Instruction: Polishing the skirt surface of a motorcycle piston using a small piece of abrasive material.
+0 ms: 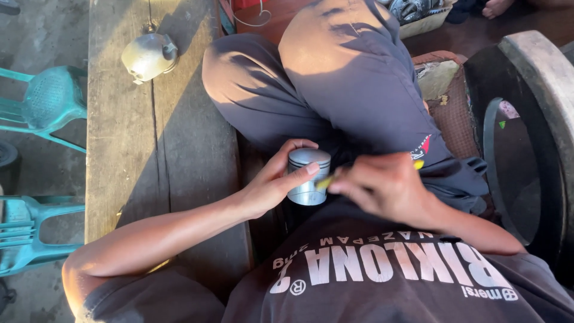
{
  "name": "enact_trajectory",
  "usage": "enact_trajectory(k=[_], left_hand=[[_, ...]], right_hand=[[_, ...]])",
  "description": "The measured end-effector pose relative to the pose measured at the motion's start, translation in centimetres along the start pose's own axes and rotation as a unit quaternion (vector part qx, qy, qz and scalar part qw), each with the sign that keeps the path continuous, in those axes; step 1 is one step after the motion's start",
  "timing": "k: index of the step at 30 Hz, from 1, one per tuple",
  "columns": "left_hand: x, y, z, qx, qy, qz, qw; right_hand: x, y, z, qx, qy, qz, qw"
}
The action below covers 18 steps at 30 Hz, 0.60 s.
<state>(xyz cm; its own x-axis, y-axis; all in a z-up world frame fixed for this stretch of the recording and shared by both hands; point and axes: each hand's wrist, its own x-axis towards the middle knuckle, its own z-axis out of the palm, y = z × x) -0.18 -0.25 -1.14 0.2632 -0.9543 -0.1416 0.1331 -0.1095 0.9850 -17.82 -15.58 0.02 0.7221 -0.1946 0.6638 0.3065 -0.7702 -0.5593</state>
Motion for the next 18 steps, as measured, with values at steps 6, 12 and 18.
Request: enact_trajectory(k=[6,12,18], left_hand=[[-0.1,1.3,0.2,-0.032,0.006,-0.011,0.999],[0.0,0.9,-0.1,-0.030,-0.021,0.019,0.999],[0.2,0.3,-0.6,0.086,-0.028,0.075,0.993]], right_hand=[[0.1,2.0,0.2,0.006,0.038,0.016,0.999],[-0.5,3.0,0.8,0.172,0.045,0.140,0.974],[-1.4,2.0,1.2,0.246,0.003,0.162,0.956]])
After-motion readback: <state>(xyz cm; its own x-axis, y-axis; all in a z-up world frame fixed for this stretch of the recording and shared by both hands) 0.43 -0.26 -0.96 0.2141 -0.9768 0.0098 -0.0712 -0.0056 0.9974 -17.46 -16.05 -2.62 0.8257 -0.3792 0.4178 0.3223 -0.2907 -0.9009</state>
